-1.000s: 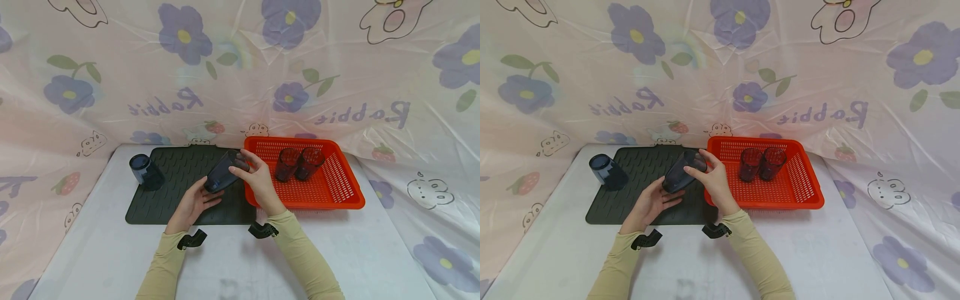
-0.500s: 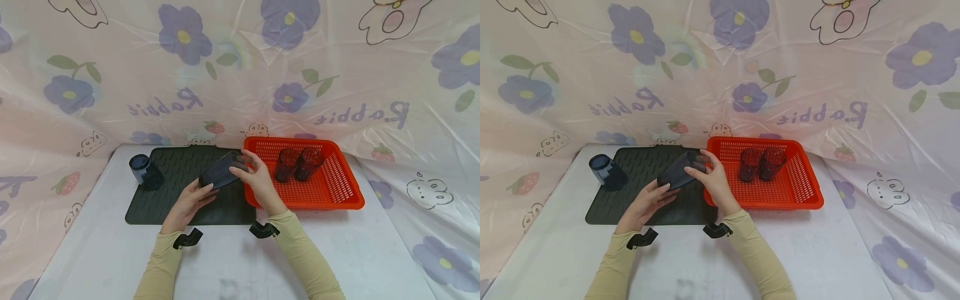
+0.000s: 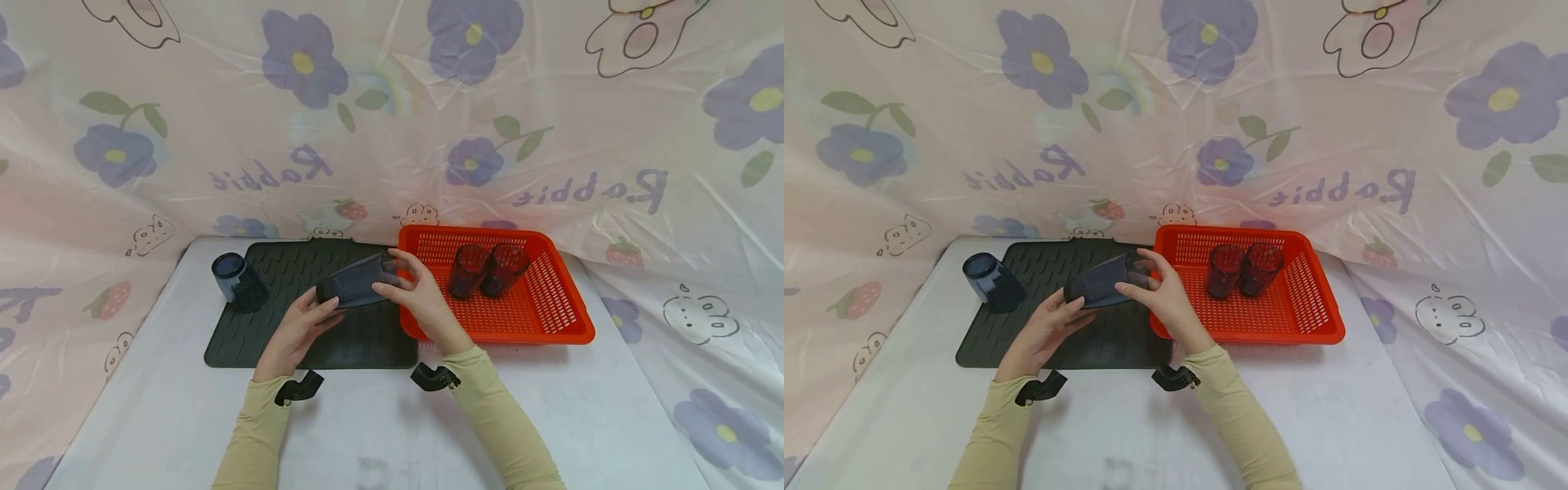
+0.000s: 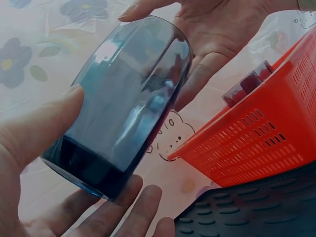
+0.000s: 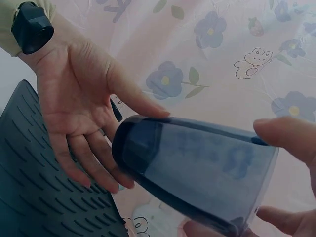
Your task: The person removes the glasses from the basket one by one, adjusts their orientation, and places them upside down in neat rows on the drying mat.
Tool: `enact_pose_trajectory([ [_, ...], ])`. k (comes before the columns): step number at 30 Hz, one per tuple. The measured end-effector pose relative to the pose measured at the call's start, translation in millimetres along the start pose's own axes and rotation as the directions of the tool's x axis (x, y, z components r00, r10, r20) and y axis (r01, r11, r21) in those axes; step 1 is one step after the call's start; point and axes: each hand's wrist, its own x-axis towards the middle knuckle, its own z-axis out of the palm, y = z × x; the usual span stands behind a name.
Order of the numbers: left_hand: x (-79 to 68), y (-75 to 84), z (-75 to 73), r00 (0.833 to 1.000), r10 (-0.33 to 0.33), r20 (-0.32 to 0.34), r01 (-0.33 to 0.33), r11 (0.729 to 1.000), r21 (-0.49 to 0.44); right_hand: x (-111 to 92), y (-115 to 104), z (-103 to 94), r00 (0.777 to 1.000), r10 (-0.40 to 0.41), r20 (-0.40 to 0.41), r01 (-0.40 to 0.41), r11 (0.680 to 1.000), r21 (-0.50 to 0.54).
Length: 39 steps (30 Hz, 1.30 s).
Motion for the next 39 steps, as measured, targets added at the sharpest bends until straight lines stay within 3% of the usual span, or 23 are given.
enact_pose_trajectory([
  [10,-0.8,5.7,-1.5,1.000,0.010,-0.021,-0.010,1.000,-0.007,-2.0,-0.7,-1.4,0.999,0.015,0.041,-0.014,1.000,-0.020],
  [21,2.8,18.7,-0.9,0.995,0.076,-0.064,-0.077,0.997,-0.015,-1.5,0.6,-1.4,0.998,0.029,0.062,-0.028,0.999,-0.020],
  [30,8.5,23.2,3.0,0.988,0.145,-0.053,-0.151,0.979,-0.137,-3.9,2.4,-1.3,0.995,0.061,0.078,-0.058,0.997,-0.051],
  [39,11.0,28.2,4.1,0.979,0.203,-0.037,-0.206,0.961,-0.186,-6.1,6.8,-1.1,0.994,0.068,0.090,-0.061,0.995,-0.075],
])
